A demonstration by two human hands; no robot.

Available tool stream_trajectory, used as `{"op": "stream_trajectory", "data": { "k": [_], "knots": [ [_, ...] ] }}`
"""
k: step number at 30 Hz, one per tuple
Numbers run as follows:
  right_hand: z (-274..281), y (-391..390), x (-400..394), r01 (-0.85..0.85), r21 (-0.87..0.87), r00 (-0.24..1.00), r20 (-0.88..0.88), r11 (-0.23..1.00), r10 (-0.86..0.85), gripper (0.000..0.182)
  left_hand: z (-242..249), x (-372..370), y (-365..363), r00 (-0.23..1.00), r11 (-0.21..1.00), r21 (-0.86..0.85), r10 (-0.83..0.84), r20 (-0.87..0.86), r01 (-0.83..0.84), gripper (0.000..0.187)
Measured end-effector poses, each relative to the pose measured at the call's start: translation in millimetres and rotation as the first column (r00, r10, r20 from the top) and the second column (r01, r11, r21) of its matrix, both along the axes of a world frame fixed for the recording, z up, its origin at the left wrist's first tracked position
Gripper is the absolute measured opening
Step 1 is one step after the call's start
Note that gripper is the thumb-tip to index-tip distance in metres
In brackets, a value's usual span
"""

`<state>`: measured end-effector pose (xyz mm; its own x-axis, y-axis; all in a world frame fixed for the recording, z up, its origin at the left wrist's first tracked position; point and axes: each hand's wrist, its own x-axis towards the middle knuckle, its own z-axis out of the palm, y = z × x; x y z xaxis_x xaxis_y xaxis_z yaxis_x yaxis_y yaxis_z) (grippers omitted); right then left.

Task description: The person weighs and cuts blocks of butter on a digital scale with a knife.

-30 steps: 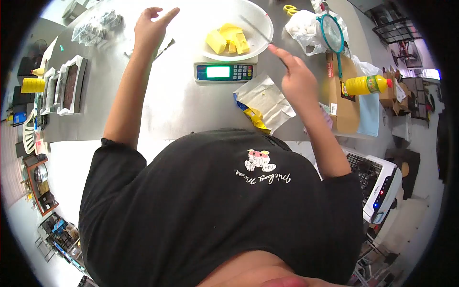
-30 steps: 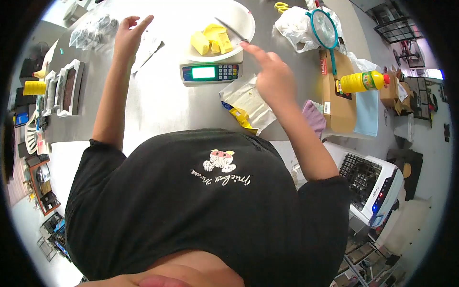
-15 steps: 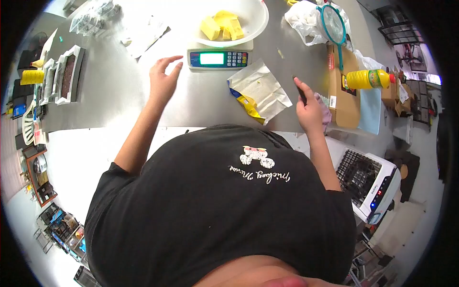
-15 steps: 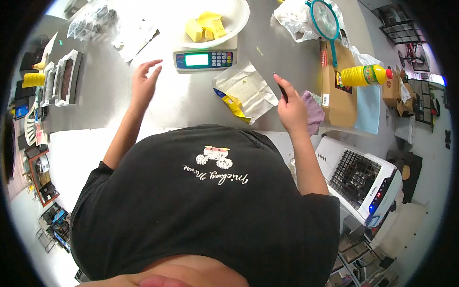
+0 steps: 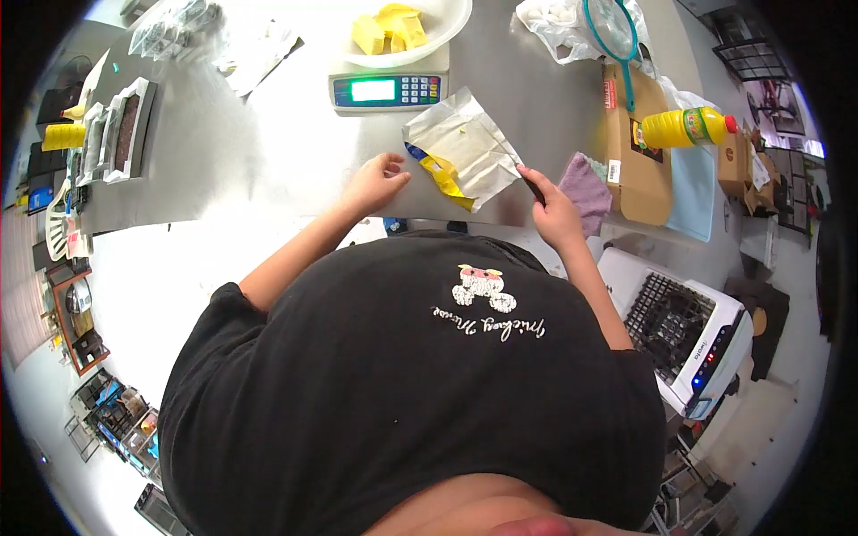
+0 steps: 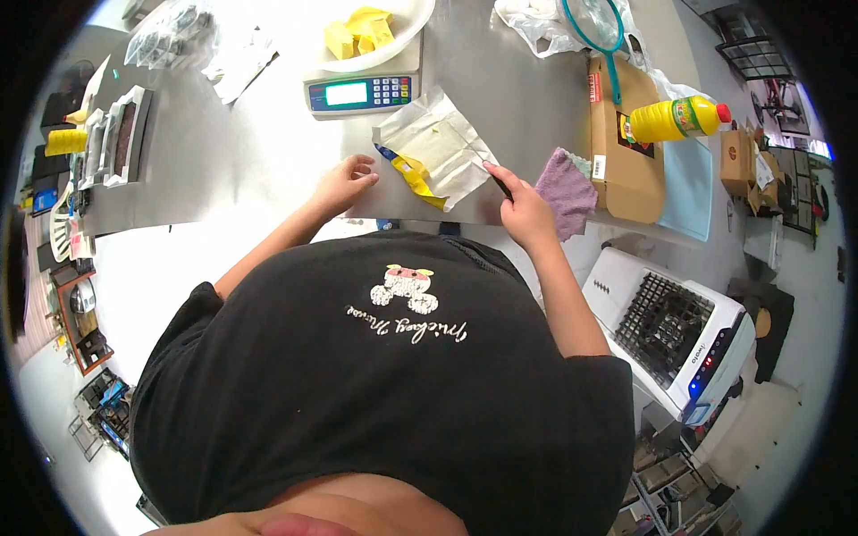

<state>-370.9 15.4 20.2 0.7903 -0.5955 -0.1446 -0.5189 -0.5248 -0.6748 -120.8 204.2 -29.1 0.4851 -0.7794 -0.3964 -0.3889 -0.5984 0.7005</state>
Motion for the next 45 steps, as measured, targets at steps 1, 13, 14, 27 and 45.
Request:
{"op": "stream_trajectory", "data": {
  "k": [1, 13, 14, 27, 45],
  "knots": [
    [-5.7, -0.2, -5.7, 0.000, -0.001, 1.000, 0.000, 1.000, 0.000, 0.058, -5.1, -6.0, -3.0, 0.987, 0.992, 0.020, 0.125, -0.097, -0.123, 0.045],
    [-21.7, -19.9, -59.0, -0.010, -0.024, 0.999, -0.036, 1.000, 0.010, 0.067, -43.3, -62.2, -87.1, 0.957, 0.956, -0.059, 0.283, -0.055, -0.286, 0.086],
    [-26.4, -23.0, -64.2, -0.003, -0.030, 0.999, -0.034, 1.000, 0.002, 0.067, -40.3, -69.5, -95.8, 0.960, 0.958, -0.065, 0.276, -0.055, -0.279, 0.086],
    [-44.4, -62.1, -62.3, 0.071, -0.002, 0.971, -0.229, 0.997, -0.070, 0.071, -15.3, -94.6, -131.6, 0.772, 0.883, -0.146, 0.297, -0.562, -0.445, 0.061],
    [3.1, -87.3, -32.8, 0.040, 0.016, 0.997, 0.069, 0.999, -0.041, 0.062, 71.7, 89.6, -99.1, 0.196, 0.485, -0.030, 0.294, -0.936, -0.874, 0.057]
  ]
}}
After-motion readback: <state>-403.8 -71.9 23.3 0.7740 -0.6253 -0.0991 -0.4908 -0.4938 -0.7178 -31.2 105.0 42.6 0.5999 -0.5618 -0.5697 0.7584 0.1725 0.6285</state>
